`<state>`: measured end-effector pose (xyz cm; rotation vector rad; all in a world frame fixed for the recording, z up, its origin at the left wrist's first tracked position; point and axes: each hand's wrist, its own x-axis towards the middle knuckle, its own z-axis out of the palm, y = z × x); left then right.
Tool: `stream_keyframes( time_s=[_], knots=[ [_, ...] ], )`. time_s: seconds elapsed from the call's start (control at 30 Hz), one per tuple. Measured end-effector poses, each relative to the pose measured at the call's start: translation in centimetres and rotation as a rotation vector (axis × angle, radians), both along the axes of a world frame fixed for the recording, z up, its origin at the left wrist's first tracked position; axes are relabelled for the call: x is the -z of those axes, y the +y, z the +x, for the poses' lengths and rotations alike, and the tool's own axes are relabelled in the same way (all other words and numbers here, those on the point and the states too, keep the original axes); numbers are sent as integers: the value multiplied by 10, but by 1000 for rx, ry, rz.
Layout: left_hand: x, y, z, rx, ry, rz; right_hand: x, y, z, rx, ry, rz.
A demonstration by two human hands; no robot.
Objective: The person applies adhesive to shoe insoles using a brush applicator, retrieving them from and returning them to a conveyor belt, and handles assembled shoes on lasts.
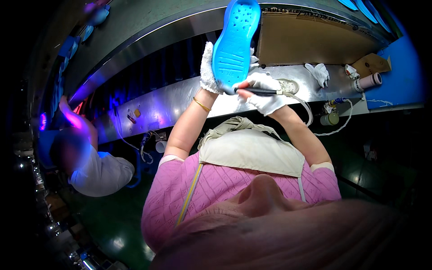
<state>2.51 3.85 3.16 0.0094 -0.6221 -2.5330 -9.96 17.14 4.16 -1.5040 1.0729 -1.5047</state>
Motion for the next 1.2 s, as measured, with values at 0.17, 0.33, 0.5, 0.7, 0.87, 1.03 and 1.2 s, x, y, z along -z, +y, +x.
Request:
stream_keyframes(
  time_s=[0.17,0.33,0.5,0.7,0.87,1.03,1.2],
  knots=[
    [7,11,2,-71,-50,68,-15,-18,-19,66,-312,9],
    [18,11,1,-120,22,133,-18,-31,-3,275,336,-542],
    [10,18,18,-20,21,130,-32,-18,-18,-48,-150,249],
    [6,38,21,78,-23,117,-33,-61,-87,244,-84,60],
    [11,37,22,37,-239,24,-11,-70,-84,536,201,-511],
    [24,25,28,-139,-331,26,5,-16,-25,164,114,-266],
    [9,31,28,-97,-298,-40,-12,-25,-72,154,-9,-255]
  ],
)
